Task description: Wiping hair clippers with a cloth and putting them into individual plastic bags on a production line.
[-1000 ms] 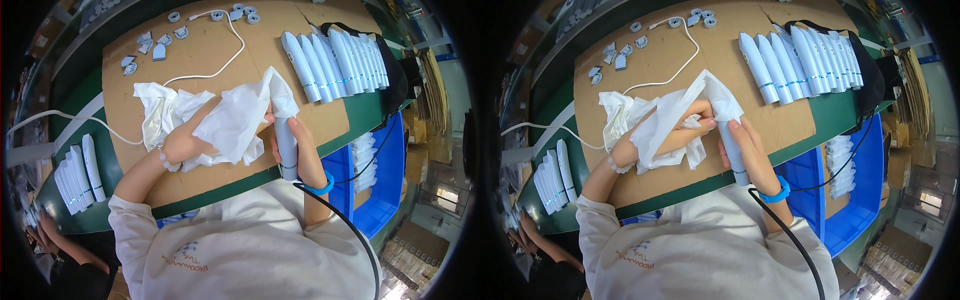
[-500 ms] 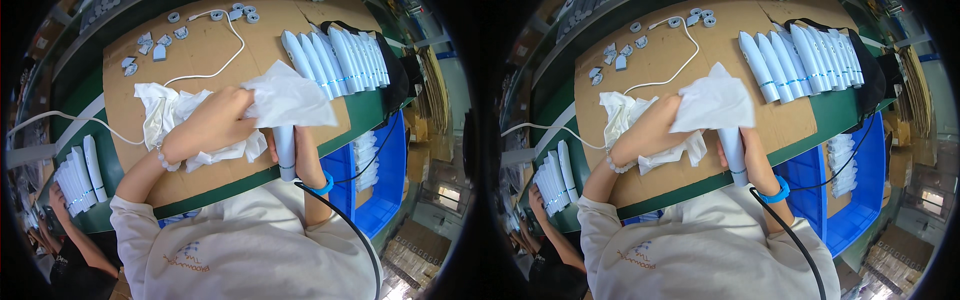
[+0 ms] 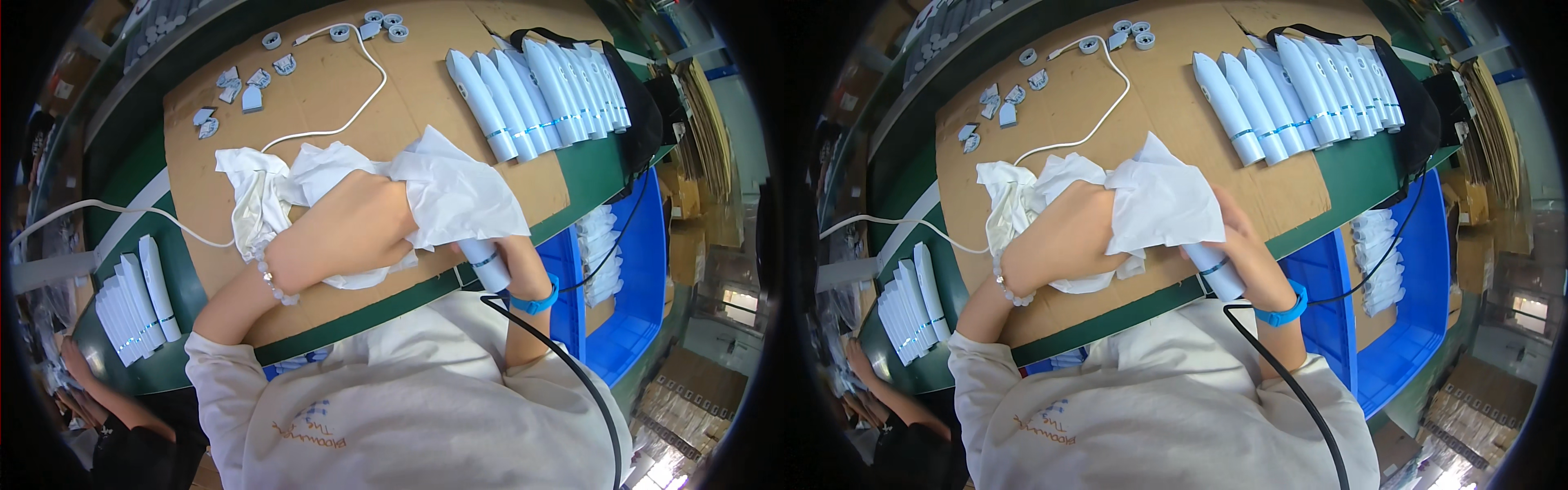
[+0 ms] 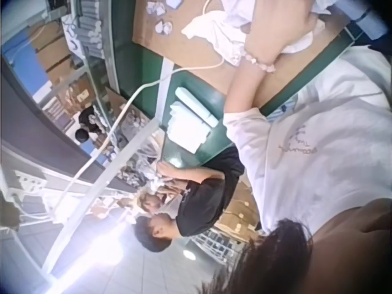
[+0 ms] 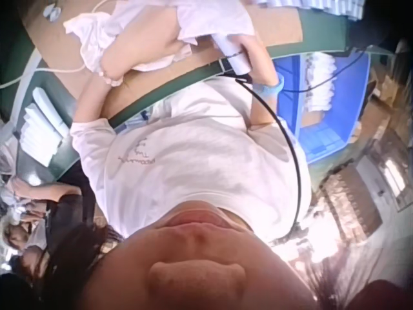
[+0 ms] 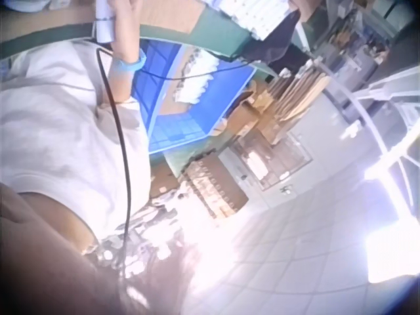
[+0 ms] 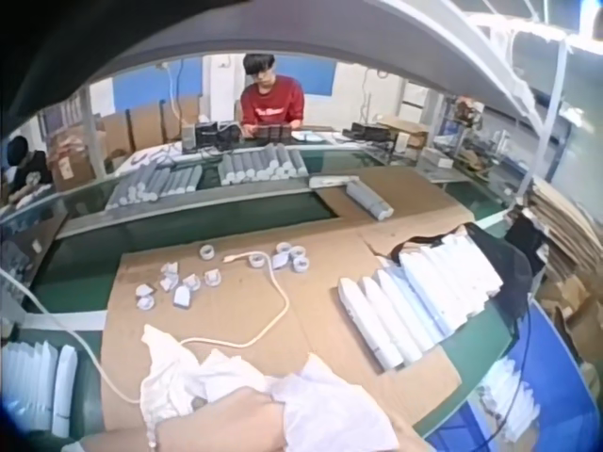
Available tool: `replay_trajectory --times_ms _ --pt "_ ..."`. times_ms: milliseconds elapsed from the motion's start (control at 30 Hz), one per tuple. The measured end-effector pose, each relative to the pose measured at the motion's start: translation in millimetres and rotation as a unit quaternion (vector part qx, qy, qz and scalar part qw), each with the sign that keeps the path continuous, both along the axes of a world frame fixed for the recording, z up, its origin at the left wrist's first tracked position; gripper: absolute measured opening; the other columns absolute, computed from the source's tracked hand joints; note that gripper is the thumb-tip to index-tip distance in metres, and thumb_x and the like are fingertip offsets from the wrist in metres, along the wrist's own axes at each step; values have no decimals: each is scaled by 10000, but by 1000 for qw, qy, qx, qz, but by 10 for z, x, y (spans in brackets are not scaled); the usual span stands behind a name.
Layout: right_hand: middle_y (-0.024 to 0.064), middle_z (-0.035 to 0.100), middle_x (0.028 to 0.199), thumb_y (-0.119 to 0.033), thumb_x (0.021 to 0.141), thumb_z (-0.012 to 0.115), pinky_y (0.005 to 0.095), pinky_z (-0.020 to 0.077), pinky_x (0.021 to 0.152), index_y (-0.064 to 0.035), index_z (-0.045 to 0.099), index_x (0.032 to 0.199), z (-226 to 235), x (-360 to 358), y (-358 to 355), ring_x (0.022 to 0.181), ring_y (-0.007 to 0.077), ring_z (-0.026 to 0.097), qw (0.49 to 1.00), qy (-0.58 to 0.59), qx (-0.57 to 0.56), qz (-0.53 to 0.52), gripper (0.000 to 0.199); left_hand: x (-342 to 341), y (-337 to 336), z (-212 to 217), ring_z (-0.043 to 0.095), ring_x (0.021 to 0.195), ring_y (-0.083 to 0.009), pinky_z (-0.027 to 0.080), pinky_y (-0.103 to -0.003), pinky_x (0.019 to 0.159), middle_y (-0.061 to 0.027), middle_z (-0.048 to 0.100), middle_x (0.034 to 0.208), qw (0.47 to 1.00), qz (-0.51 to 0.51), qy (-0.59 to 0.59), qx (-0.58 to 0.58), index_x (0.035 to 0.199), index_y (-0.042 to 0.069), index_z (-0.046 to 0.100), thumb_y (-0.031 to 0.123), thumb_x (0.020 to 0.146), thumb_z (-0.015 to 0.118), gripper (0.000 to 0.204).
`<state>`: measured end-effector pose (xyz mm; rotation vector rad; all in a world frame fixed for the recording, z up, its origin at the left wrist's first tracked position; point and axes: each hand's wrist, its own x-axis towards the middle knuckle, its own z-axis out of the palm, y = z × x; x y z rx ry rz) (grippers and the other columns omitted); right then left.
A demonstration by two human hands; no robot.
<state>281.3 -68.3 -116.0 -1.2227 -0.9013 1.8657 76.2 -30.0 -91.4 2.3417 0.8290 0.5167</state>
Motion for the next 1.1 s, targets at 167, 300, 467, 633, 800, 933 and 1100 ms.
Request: replay_trajectory --times_ms 167,300,467,633,800,933,1100 --pt "156 557 938 -210 705 495 267 423 627 56 349 1256 58 93 9 670 174 514 990 130 45 31 629 -56 46 -137 561 639 -328 444 -339 609 -144 594 708 996 24 -50 -71 732 7 559 98 618 664 180" --pt "193 571 923 -192 711 494 263 425 612 39 348 1258 -7 106 -7 656 172 520 985 147 87 27 612 16 88 -103 540 641 -168 421 -260 609 -57 584 691 973 122 -153 -122 742 34 592 215 744 658 192" --pt "202 575 1005 -164 754 519 253 451 659 13 343 1280 58 27 -56 721 159 540 987 132 78 55 582 89 66 47 526 707 -95 420 -219 627 -11 585 794 825 241 -247 -447 931 30 596 363 825 617 350" --pt "108 578 939 -191 869 542 247 437 710 9 319 1288 70 -28 -135 792 124 538 993 72 86 22 515 174 44 -13 566 872 -107 463 -241 703 -50 584 999 822 228 -286 -436 1126 31 532 380 810 640 483" --pt "83 609 792 -270 905 527 231 450 599 -32 365 1230 -10 -193 -74 697 130 595 996 46 48 -56 433 44 -106 -585 563 948 -151 469 -265 751 -81 564 1077 794 262 -342 -429 1185 23 482 302 822 645 487" --pt "85 576 956 -289 917 500 229 438 721 -48 437 1158 -162 -332 -150 843 100 545 977 -34 97 -187 347 291 -187 -303 570 935 -166 470 -268 744 -86 570 1061 731 303 -290 -538 1195 1 474 181 832 637 436" --pt "81 536 1005 -352 931 443 233 440 722 -57 435 1173 -133 -251 -213 845 107 539 969 1 67 -236 381 404 -293 -461 589 855 -141 481 -238 699 -75 601 951 696 196 -365 -586 1145 4 501 152 845 618 354"
